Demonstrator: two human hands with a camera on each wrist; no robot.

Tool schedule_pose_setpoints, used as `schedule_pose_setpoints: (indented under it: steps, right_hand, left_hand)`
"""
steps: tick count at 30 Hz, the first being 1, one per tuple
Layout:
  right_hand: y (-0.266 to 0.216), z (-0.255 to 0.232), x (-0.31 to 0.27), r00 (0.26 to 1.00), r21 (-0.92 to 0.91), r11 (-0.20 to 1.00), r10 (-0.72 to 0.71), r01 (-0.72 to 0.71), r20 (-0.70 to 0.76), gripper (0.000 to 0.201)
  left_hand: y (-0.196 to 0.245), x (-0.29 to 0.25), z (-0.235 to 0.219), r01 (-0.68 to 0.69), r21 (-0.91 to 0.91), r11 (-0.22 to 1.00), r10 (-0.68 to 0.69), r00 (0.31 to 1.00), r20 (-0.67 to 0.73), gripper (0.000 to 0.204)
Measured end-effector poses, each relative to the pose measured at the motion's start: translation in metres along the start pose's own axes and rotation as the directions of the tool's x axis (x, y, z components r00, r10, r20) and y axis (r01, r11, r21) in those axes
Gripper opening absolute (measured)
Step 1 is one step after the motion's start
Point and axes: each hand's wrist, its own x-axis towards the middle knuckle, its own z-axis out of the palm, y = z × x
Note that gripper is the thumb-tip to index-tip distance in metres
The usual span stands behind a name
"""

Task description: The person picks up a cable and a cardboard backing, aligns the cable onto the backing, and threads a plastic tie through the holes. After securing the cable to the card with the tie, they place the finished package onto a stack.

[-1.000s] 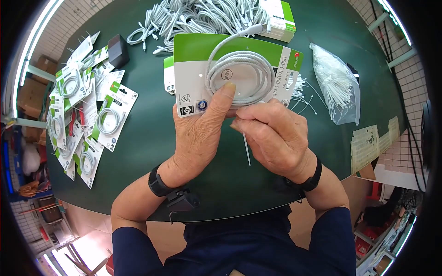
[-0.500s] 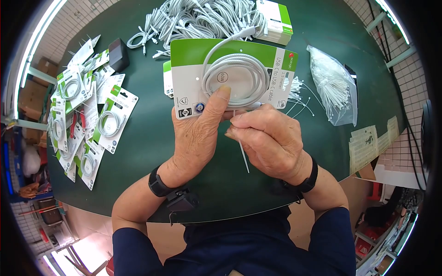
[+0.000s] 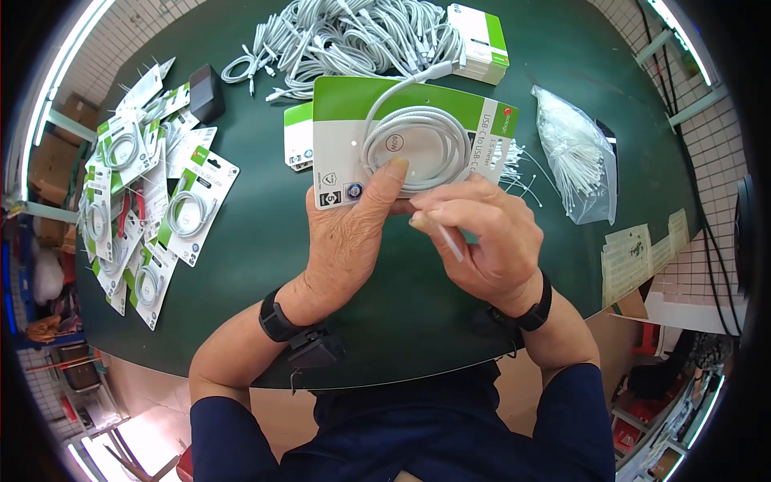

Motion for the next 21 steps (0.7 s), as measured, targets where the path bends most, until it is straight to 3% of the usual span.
schedule_pose_setpoints:
  steps: [3, 4, 8, 12, 15, 21]
  right_hand:
    - [0.0, -0.002, -0.002, 0.967, 0.118, 0.973, 0.213, -0.197, -0.137, 0.027]
    - [0.003, -0.003, -0.003, 0.968, 0.114, 0.974, 0.212, -0.198, -0.131, 0.027]
    - [0.019, -0.008, 0.0, 0.982, -0.057, 0.983, 0.167, -0.172, -0.092, 0.024]
    - [0.021, -0.008, 0.005, 0.999, -0.209, 0.978, 0.019, -0.027, -0.04, 0.027]
    - [0.018, -0.012, 0.011, 0.994, -0.405, 0.908, -0.097, 0.109, 0.051, 0.032]
    - [0.013, -0.019, 0.007, 0.987, -0.335, 0.932, -0.105, 0.14, 0.121, 0.038]
  left_hand:
    - [-0.003, -0.004, 0.002, 0.022, 0.031, 0.999, -0.023, 0.999, 0.036, 0.03]
    - [-0.005, -0.005, 0.003, 0.034, 0.021, 0.999, -0.035, 0.999, 0.042, 0.03]
    - [-0.009, -0.006, 0.004, 0.064, 0.002, 0.998, -0.064, 0.996, 0.066, 0.03]
    - [-0.011, -0.003, 0.0, 0.072, 0.008, 0.997, -0.072, 0.995, 0.076, 0.03]
    - [-0.011, -0.002, -0.001, 0.074, 0.002, 0.997, -0.074, 0.995, 0.062, 0.03]
    - [-0.011, -0.004, -0.004, 0.066, 0.039, 0.997, -0.069, 0.994, 0.084, 0.029]
